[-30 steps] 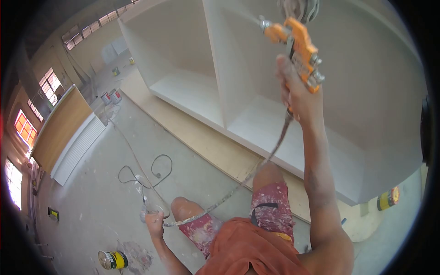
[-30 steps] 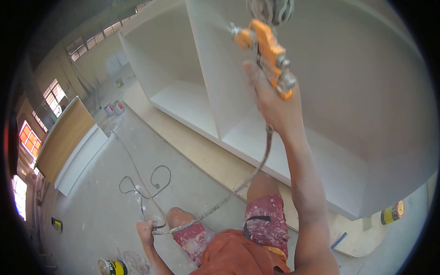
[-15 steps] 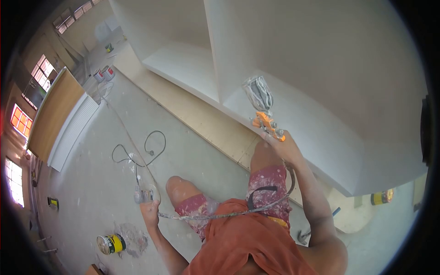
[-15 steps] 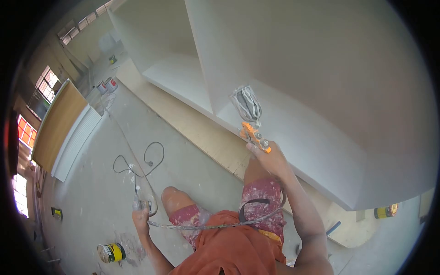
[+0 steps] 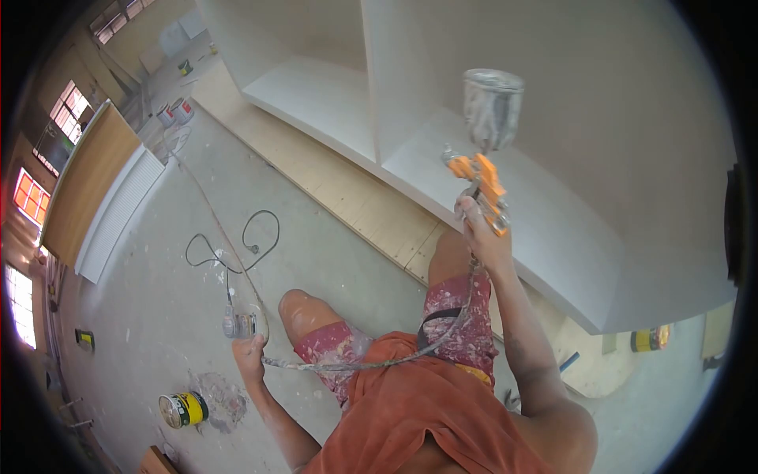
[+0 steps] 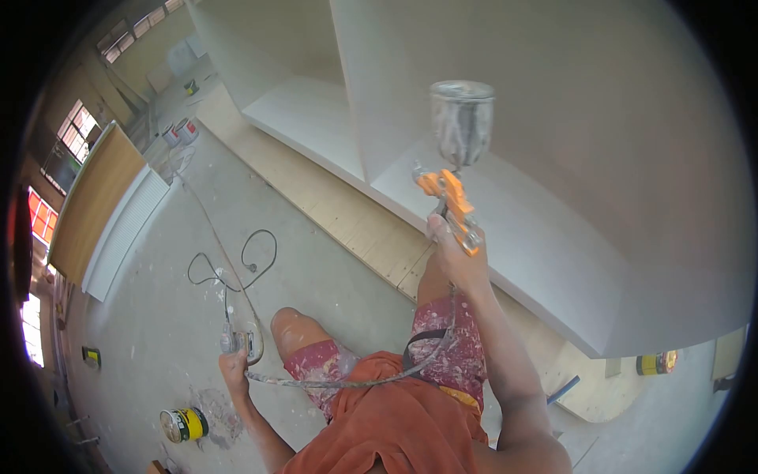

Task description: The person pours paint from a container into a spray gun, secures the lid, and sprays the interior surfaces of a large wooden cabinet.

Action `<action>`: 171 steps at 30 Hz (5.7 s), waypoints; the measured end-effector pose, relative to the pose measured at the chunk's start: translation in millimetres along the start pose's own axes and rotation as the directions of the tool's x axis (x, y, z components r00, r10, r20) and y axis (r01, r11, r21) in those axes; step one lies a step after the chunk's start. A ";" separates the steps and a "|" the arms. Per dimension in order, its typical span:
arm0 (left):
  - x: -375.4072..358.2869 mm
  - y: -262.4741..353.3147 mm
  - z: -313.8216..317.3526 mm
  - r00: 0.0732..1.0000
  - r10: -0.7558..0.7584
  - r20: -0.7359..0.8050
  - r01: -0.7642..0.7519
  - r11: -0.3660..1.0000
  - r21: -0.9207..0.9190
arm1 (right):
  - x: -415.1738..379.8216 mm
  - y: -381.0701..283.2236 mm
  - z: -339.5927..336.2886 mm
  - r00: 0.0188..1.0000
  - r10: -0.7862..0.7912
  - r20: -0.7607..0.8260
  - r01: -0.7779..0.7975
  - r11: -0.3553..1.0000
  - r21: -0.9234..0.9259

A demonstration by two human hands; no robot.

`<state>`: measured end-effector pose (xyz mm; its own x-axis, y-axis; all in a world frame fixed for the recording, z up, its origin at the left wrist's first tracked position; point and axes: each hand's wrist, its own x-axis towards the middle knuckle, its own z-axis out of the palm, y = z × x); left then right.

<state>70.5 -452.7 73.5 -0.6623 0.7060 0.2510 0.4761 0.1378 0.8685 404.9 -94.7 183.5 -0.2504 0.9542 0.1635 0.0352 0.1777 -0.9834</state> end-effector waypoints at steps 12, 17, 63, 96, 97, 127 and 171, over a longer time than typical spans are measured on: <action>-7.2 -19.0 -18.3 0.991 0.018 -0.129 -0.027 0.997 -0.073 | -13.5 12.7 9.4 0.964 0.256 0.065 -0.234 0.943 -0.238; -2.7 -13.7 -13.9 0.993 0.046 -0.105 -0.053 0.996 -0.069 | 19.2 -38.4 23.3 1.000 -0.001 -0.031 0.001 1.000 0.005; -22.6 -11.1 11.7 0.988 -0.090 -0.128 0.096 0.995 0.040 | 23.3 6.6 -60.3 0.924 0.378 0.052 -0.370 0.921 -0.119; -2.9 77.8 92.8 1.000 0.017 -0.020 -0.013 0.980 0.199 | 225.8 -47.6 -78.0 0.887 -0.460 -0.043 0.337 0.580 0.741; -1.0 78.5 93.8 0.999 0.038 -0.026 -0.033 0.981 0.190 | 229.6 -52.3 -79.5 0.884 -0.466 -0.040 0.338 0.578 0.742; -0.6 109.0 130.9 0.986 0.159 0.055 -0.168 0.958 0.234 | 238.4 5.1 -154.5 0.951 0.196 0.239 -0.148 0.968 -0.204; 14.1 113.9 141.4 0.984 0.172 0.043 -0.176 0.974 0.140 | 269.3 -40.2 -157.3 0.977 0.203 0.058 -0.197 0.975 -0.099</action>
<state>197.1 -328.8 115.5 -0.5454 0.7480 0.3781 0.6613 0.1069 0.7424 488.3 193.0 279.4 -0.2936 0.9549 -0.0448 0.1794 0.0090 -0.9837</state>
